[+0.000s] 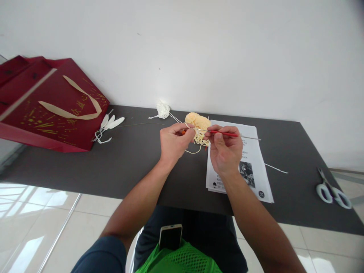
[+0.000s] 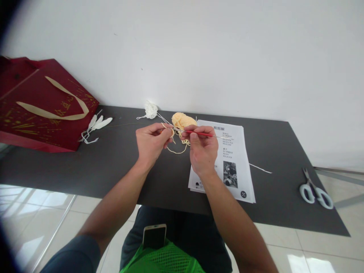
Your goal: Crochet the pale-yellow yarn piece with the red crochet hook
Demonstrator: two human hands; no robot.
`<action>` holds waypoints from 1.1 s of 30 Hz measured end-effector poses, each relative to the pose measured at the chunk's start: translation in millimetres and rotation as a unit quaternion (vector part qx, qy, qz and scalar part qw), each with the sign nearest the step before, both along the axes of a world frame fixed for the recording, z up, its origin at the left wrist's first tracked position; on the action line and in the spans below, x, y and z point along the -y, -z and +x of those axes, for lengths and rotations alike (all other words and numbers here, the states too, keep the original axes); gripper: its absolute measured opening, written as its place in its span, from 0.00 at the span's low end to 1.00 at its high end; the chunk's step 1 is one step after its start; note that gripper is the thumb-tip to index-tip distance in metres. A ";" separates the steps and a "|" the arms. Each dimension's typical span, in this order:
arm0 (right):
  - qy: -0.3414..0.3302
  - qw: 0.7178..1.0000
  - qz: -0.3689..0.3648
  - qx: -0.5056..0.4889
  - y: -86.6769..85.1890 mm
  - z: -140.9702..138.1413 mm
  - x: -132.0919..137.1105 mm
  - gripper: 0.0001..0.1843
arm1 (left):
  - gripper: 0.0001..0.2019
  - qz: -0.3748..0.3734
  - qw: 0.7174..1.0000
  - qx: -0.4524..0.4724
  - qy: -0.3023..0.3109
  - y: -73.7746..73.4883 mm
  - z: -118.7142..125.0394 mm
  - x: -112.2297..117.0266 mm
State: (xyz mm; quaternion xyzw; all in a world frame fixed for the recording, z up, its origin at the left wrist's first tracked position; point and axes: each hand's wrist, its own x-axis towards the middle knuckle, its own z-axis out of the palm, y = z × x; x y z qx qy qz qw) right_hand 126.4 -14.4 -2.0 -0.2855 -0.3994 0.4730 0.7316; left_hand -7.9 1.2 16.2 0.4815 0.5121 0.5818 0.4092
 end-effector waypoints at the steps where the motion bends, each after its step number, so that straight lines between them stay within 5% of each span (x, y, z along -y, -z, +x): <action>1: -0.002 1.000 0.005 0.001 0.2 0.3 -0.2 0.12 | 0.09 0.000 1.000 0.000 0.003 -0.2 -0.2 0.2; 19: 0.005 1.000 0.011 0.025 -0.3 1.7 3.1 0.13 | 0.03 -0.094 0.974 0.183 0.092 -5.5 -2.0 -5.2; 33: -0.012 1.000 -0.013 -0.005 -2.5 3.1 2.5 0.13 | 0.04 -0.111 0.958 0.224 0.142 -6.4 -4.9 -4.5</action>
